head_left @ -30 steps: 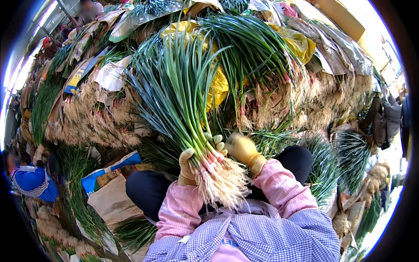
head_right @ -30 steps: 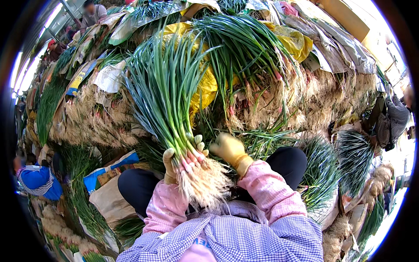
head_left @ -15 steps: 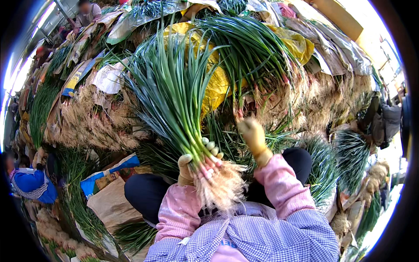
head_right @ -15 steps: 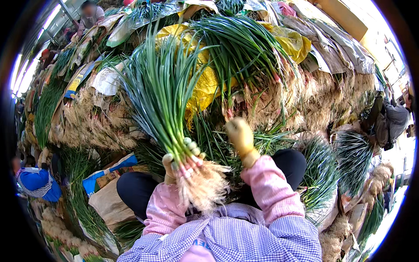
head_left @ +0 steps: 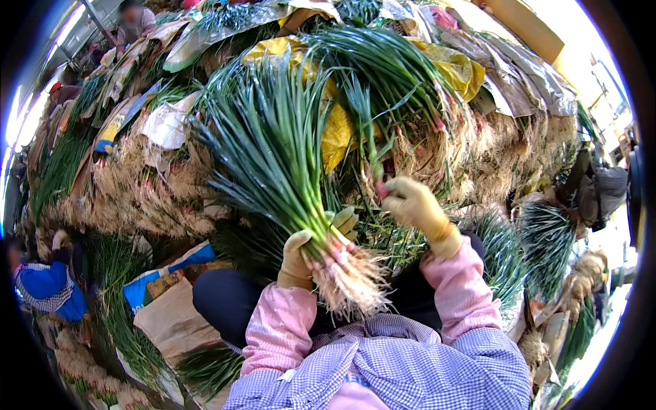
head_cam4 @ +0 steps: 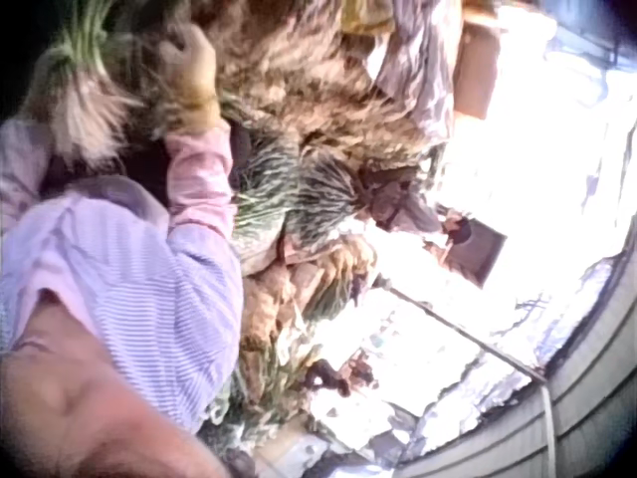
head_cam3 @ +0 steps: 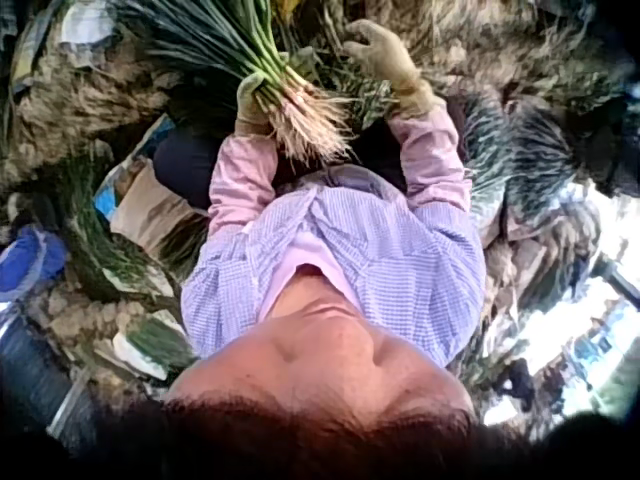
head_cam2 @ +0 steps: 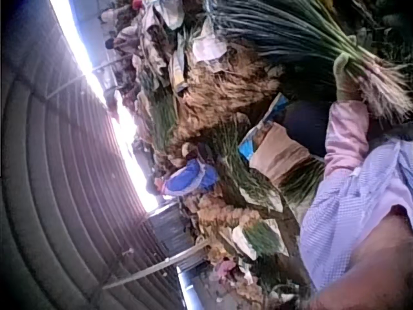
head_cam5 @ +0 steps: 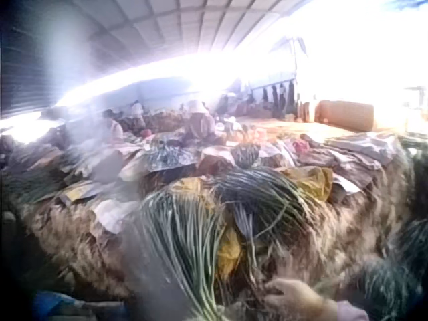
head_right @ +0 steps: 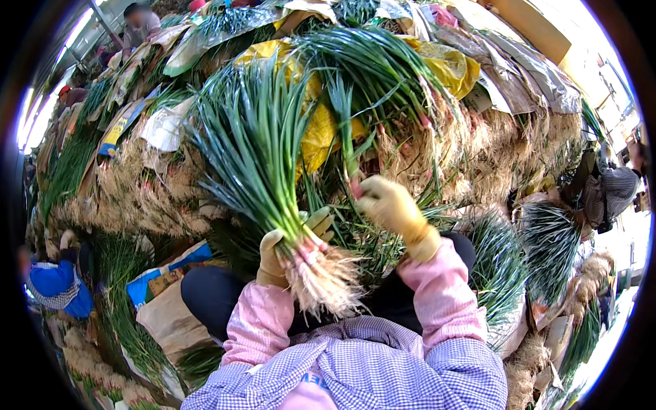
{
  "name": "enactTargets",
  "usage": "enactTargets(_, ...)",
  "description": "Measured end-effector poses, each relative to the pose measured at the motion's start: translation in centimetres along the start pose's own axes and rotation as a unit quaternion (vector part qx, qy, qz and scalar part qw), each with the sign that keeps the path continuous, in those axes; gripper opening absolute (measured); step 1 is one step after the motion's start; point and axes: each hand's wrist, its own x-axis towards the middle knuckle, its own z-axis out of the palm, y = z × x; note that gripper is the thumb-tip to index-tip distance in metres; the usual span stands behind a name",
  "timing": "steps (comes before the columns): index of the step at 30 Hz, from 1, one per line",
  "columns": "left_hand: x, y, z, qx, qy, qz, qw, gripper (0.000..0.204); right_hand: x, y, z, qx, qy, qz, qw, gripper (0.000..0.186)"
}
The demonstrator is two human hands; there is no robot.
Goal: The person sits cross-legged on the floor and sorts through a large pile of green onions. They pick up bunches, separate individual stalks, and place them into a growing bundle held in their left hand. The person continues this process throughout the clip, handling the vegetables by hand.
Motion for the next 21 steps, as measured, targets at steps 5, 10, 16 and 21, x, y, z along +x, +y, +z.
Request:
enactTargets(5, 0.7, -0.1, 0.1, 0.021, 0.082, -0.039, 0.996, 0.062, -3.0, -0.4, 4.8, -0.176, -0.123, -0.052, 0.975, 0.029)
enactTargets(10, -0.1, -0.1, -2.4, 0.134, 0.040, -0.078, 0.987, 0.058, 0.6, -0.7, 7.0, 0.059, 0.017, 0.084, 0.995, 0.051)
enactTargets(16, -0.6, -0.8, -1.9, 0.065, 0.030, -0.025, 0.997, 0.055, 1.6, -1.1, 9.7, 0.495, 0.006, 0.213, 0.842, 0.010)
enactTargets(21, -0.9, -1.8, -1.3, -0.086, -0.081, 0.016, 0.993, 0.054, 1.2, 3.7, 12.2, 0.733, 0.085, 0.177, 0.651, 0.021)
